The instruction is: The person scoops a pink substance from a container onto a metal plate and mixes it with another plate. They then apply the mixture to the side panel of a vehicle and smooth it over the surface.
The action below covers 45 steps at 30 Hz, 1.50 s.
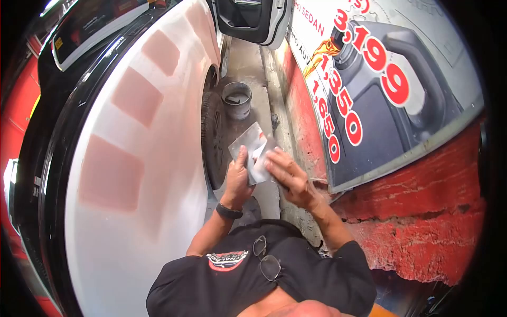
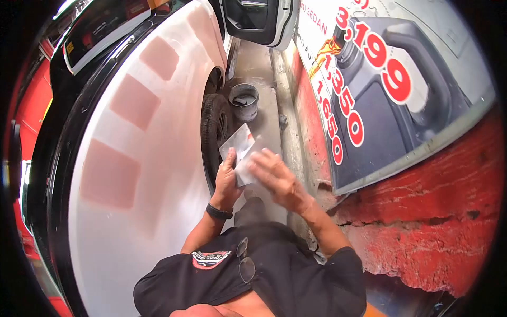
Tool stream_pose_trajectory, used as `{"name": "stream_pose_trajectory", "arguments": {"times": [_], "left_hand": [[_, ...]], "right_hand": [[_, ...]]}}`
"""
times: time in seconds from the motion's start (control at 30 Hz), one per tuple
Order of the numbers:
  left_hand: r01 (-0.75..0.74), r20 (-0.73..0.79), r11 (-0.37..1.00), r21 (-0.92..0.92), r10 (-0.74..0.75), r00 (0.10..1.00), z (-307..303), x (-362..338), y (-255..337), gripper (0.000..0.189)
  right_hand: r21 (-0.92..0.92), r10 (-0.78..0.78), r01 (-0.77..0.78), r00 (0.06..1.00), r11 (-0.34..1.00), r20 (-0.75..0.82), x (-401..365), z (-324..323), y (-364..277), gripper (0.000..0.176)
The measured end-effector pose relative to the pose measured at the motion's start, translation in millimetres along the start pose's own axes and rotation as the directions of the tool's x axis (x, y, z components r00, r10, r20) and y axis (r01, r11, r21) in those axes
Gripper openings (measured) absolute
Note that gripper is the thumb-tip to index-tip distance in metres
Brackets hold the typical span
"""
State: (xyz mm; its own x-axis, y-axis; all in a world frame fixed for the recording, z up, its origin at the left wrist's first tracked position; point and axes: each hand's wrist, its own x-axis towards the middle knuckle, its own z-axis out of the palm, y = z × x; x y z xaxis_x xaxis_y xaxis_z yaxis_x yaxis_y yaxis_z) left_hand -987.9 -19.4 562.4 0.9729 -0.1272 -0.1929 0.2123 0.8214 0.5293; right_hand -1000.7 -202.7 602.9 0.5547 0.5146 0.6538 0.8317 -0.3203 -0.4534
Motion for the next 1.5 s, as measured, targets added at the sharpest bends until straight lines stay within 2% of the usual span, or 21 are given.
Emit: {"name": "stream_pose_trajectory", "arguments": {"times": [0.13, 0.23, 0.3, 0.33, 0.37, 0.4, 0.5, 0.63, 0.7, 0.73, 0.87, 0.97, 1.03, 1.1, 1.13, 1.17, 1.23, 1.27, 1.37, 1.47, 1.5], "left_hand": [[-0.065, -0.058, 0.991, 0.113, 0.071, 0.996, -5.7, 63.0, 21.2, 0.039], [-0.156, -0.07, 0.987, -0.02, 0.155, 0.985, 3.7, 101.5, 58.2, 0.04], [-0.24, -0.11, 0.971, -0.018, 0.237, 0.965, 6.1, 125.9, 78.8, 0.04], [-0.256, -0.136, 0.967, -0.015, 0.252, 0.958, 0.2, 138.7, 83.1, 0.04], [-0.271, -0.16, 0.962, -0.002, 0.268, 0.95, -5.1, 150.0, 87.7, 0.04], [-0.261, -0.166, 0.965, -0.009, 0.256, 0.952, -4.9, 157.2, 92.3, 0.04], [-0.217, -0.159, 0.976, 0.004, 0.215, 0.964, -6.4, 171.1, 96.6, 0.04], [-0.177, -0.121, 0.976, 0.125, 0.192, 0.974, -30.7, 189.4, 92.0, 0.041], [-0.143, -0.215, 0.955, 0.261, 0.202, 0.956, -33.4, 193.5, 83.2, 0.05], [-0.268, -0.259, 0.912, 0.309, 0.352, 0.899, -28.7, 200.7, 74.0, 0.047], [-0.222, -0.252, 0.759, 0.612, 0.453, 0.855, -30.3, 216.1, 105.5, 0.062], [-0.346, -0.353, 0.822, 0.452, 0.522, 0.777, -26.6, 237.7, 108.5, 0.053], [-0.371, -0.279, 0.918, 0.143, 0.397, 0.874, -15.0, 246.9, 126.9, 0.035], [-0.126, -0.177, 0.974, -0.189, 0.092, 0.98, -5.9, 264.0, 135.6, 0.035], [0.09, 0.029, 0.965, -0.247, -0.086, 0.996, -15.5, 271.3, 140.4, 0.034], [0.242, 0.018, 0.942, -0.232, -0.245, 0.969, -16.6, 282.0, 134.1, 0.03], [0.231, -0.324, 0.933, -0.277, -0.316, 0.892, 10.1, 306.8, 121.9, 0.028], [0.373, 0.208, 0.864, -0.338, -0.318, 0.925, -41.4, 321.1, 116.9, 0.03], [0.085, -0.049, 0.987, -0.135, -0.092, 0.995, -28.5, 344.3, 125.1, 0.043], [0.038, -0.175, 0.917, 0.398, 0.035, 0.984, 1.1, 354.8, 131.2, 0.045], [0.04, -0.191, 0.842, 0.539, 0.075, 0.979, -5.6, 362.1, 129.8, 0.045]], "right_hand": [[-0.371, 0.246, -0.179, 0.959, 0.911, 0.143, 22.7, 3.7, 81.9, 0.06], [-0.315, 0.294, -0.188, 0.895, 0.93, 0.336, 40.4, 1.4, 126.8, 0.062], [0.139, 0.562, -0.564, 0.825, 0.814, 0.06, 55.8, 12.2, 132.7, 0.032], [0.459, 0.732, -0.685, 0.674, 0.566, 0.102, 64.8, 9.8, 129.5, 0.029], [0.707, 0.843, -0.672, 0.495, 0.219, 0.21, 76.3, 6.7, 123.0, 0.029], [0.869, 0.802, -0.489, 0.547, 0.072, 0.241, 89.3, 15.3, 117.7, 0.03], [0.897, 0.825, -0.433, 0.473, -0.09, 0.311, 114.2, 43.2, 126.7, 0.033], [0.795, 0.912, -0.599, 0.374, 0.097, 0.171, 101.4, 54.7, 232.4, 0.03], [0.744, 0.869, -0.585, 0.495, 0.323, 0.012, 115.0, 36.6, 249.0, 0.025], [0.549, 0.826, -0.647, 0.54, 0.53, -0.161, 134.9, 29.4, 238.3, 0.022], [0.565, 0.63, -0.554, 0.773, 0.612, 0.075, 156.3, 37.2, 218.6, 0.039], [0.129, 0.181, -0.211, 0.961, 0.969, 0.211, 171.8, 66.9, 247.0, 0.049], [0.117, 0.259, -0.294, 0.934, 0.949, 0.244, 156.5, 78.8, 282.8, 0.05], [0.269, 0.366, -0.413, 0.907, 0.87, 0.21, 161.2, 76.2, 307.7, 0.05], [0.427, 0.441, -0.471, 0.881, 0.772, 0.172, 175.5, 71.6, 310.8, 0.049], [0.575, 0.517, -0.5, 0.843, 0.648, 0.149, 190.6, 65.5, 312.4, 0.049], [0.619, 0.368, -0.343, 0.925, 0.706, 0.093, 222.2, 40.6, 305.2, 0.047], [0.621, 0.277, -0.248, 0.96, 0.743, 0.052, 235.1, 24.7, 300.5, 0.046], [0.513, 0.057, -0.021, 0.997, 0.858, -0.054, 253.3, 1.8, 324.2, 0.046], [-0.171, -0.076, 0.083, 0.996, 0.982, 0.046, 269.6, -6.2, 369.2, 0.047], [-0.247, -0.114, 0.138, 0.988, 0.959, 0.107, 267.2, -0.1, 380.1, 0.047]]}}
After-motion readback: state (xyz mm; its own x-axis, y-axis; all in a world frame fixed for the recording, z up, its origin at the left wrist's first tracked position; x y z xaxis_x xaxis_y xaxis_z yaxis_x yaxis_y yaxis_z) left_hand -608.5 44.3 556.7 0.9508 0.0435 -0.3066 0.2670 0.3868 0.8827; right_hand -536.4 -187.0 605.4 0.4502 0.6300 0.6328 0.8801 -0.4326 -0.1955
